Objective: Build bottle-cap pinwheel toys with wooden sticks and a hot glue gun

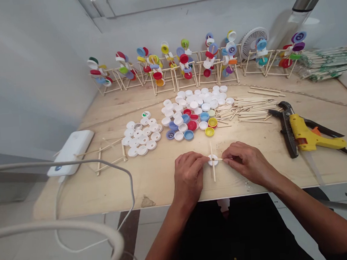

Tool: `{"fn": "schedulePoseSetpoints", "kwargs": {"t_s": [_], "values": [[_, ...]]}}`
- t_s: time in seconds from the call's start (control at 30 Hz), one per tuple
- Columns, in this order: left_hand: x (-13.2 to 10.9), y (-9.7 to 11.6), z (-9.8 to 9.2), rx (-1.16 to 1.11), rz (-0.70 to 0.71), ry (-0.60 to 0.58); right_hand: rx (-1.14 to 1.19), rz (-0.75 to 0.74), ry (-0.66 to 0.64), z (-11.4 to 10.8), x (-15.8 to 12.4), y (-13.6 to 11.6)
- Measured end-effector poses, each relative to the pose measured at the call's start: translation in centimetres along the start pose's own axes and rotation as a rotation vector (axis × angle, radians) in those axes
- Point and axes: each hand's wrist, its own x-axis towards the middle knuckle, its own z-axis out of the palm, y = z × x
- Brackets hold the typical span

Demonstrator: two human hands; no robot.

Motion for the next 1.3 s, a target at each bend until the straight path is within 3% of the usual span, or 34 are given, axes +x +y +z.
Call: {"fn": "schedulePoseSetpoints", "kwargs": {"t_s": [0.53,0.67,0.83,1.0,1.3], "values": [[-0.4,-0.2,0.3,0.032,0.017,0.023,0.027,-0.01,0.071,0.2,-0.6,0.3],[-0.8,0.3,0.1,0.128,0.048,0.036,0.072,-0.016,0.225,-0.1,-1.8,0.2],[-1.8,1.7,0.0,0.329,0.103,-0.103,0.075,0.011,0.451,0.0,-4.0,0.2],[-2.4,1.9,0.4,0.44,0.125,-0.17,0.116,0.046,0.546,0.5,-5.2,0.2],[-2.5,1.7,0.6,0.47,0.142,-0.164,0.258,0.157,0.801,0.2,-5.6,0.0]]}}
